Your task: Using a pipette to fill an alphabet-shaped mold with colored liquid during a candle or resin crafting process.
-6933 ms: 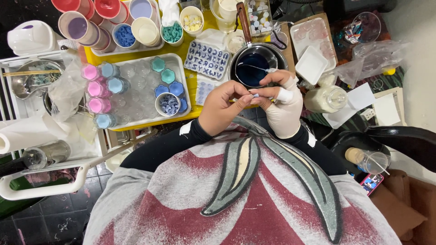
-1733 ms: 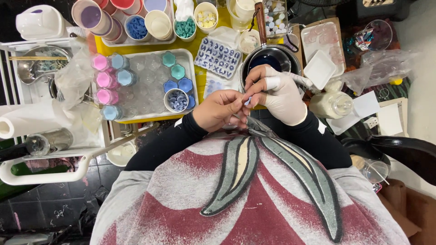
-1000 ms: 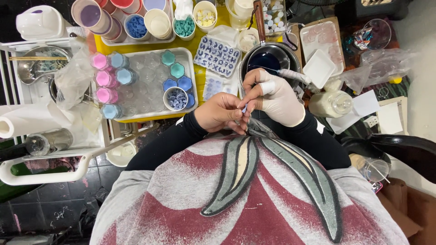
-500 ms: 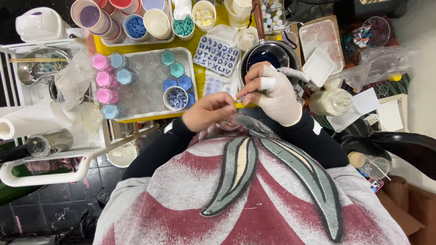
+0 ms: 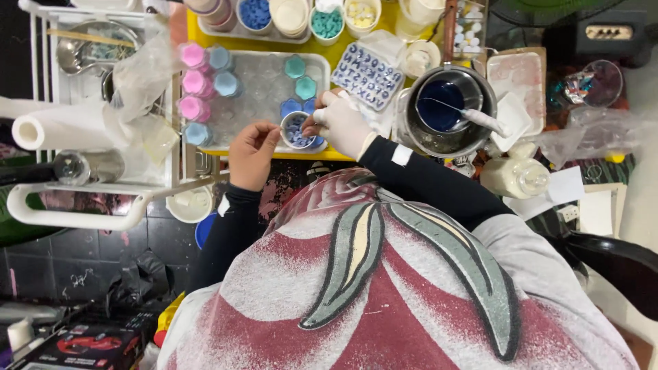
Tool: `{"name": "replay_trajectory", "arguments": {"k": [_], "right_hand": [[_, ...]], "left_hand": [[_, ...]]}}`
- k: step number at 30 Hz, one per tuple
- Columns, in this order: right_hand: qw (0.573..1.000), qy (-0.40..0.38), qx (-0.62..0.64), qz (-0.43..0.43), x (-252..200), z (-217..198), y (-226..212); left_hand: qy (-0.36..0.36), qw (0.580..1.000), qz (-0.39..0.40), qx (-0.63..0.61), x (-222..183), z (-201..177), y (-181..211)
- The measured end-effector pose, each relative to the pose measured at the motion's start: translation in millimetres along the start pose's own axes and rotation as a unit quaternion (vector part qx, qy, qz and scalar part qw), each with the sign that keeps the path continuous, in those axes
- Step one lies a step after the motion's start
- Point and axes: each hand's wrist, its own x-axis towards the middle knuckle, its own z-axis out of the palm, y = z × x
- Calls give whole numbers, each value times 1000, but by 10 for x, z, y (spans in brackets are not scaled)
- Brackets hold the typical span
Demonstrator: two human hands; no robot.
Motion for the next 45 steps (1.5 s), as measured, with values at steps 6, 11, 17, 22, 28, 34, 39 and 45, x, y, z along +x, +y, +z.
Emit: {"name": "replay_trajectory", "arguments": {"k": [6,11,17,22,28,34,39,45], "right_hand": [[999,8,-27,-29,129,96,-123],[1000,18,-12,9,113,-110,-146],[989,109,44,85,-138,-1015,-549],[975,163,82,128,-704,-1571,-674],[953,164,156,204,-1229,-1702,-714],[948,165,159,222,-1396,-1709,-680],[941,154,194,232,-1393,-1697,-645],[944,145,202,216,-1380,-1687,-589]], "left_hand": [[39,999,-15,31,-144,58,144],[39,984,85,151,-154,142,505],[-51,914,276,293,-8,603,636],[-172,832,334,407,231,1252,127],[-157,761,226,588,518,1824,-656],[-155,793,84,584,627,1952,-628],[-175,804,-6,568,639,1919,-343],[-175,814,25,553,599,1924,-438]]}}
